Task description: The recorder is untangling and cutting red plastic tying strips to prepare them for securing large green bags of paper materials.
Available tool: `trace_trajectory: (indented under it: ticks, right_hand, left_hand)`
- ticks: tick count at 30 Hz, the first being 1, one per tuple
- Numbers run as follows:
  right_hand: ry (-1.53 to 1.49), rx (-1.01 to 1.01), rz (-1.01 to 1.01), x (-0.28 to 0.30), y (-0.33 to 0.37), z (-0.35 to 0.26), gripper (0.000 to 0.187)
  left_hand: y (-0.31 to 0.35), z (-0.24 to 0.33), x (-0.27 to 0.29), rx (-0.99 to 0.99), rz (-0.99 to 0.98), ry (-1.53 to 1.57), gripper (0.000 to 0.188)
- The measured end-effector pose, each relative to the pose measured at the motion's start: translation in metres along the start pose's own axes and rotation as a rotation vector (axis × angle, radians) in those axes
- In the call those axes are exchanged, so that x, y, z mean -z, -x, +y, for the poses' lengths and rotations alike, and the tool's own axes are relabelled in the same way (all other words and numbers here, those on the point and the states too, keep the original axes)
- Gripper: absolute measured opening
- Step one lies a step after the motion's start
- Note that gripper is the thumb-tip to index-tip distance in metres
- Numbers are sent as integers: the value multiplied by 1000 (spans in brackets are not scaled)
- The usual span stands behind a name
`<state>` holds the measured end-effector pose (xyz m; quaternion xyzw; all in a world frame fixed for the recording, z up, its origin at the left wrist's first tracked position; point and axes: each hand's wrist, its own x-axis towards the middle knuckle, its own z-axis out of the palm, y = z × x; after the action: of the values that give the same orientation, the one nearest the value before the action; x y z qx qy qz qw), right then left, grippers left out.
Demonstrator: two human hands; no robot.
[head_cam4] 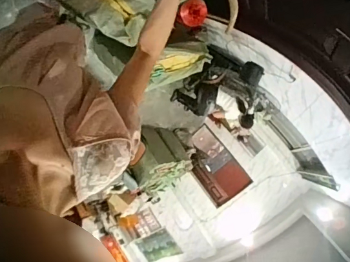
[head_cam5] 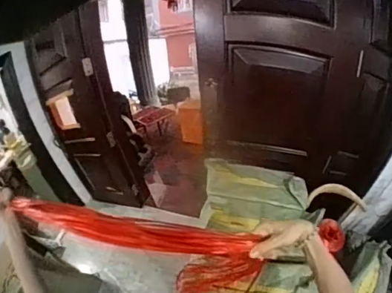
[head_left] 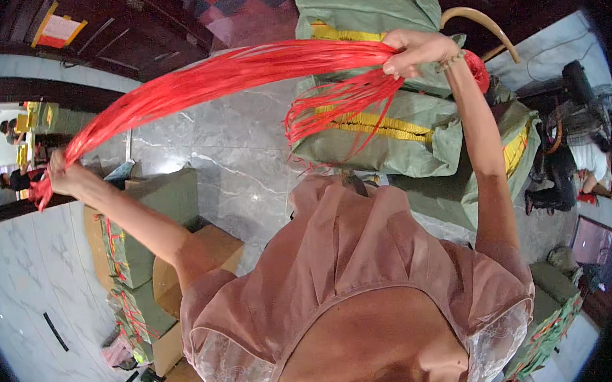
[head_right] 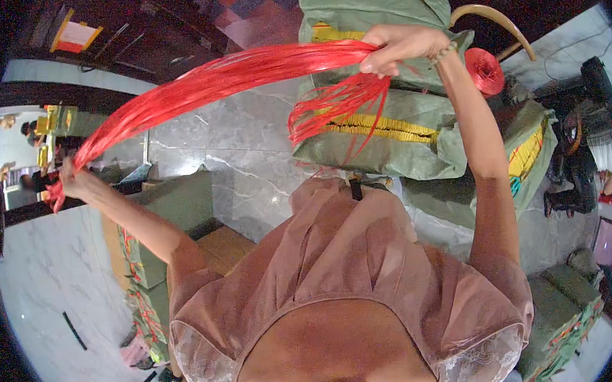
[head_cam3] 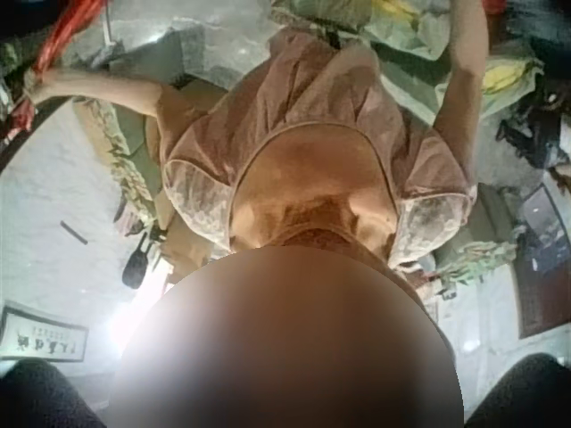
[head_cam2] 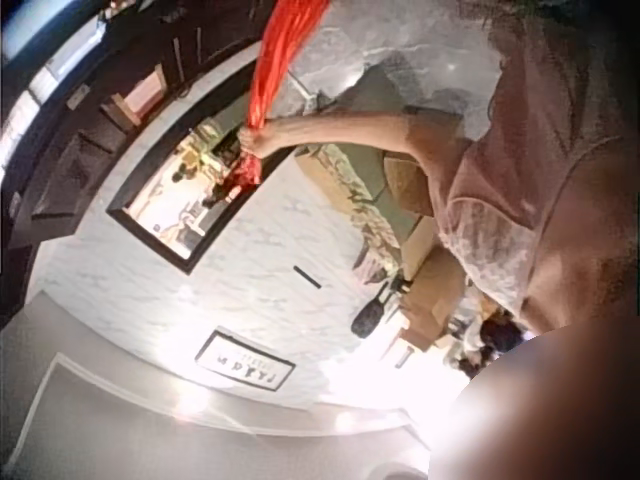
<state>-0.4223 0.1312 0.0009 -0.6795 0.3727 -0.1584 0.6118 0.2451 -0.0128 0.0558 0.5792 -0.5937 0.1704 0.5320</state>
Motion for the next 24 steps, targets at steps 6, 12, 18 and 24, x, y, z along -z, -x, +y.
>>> trace_trajectory:
  ticks: [6,12,18,24]
  right_hand:
    - [-112,10,94,25,70,-31,29]
    - [32,-81,354,3,42,-21,31]
    - [272,-189,46,-43,-47,-38,33]
    - [316,-26,65,-44,-56,-43,35]
  left_hand:
    - [17,-126,33,483,102,-254,23]
    - [71,-119,-53,457,-338,-217,53]
    - [129,188,-141,-100,-763,539,46]
    - [182,346,-120,-344,-1387,876,53]
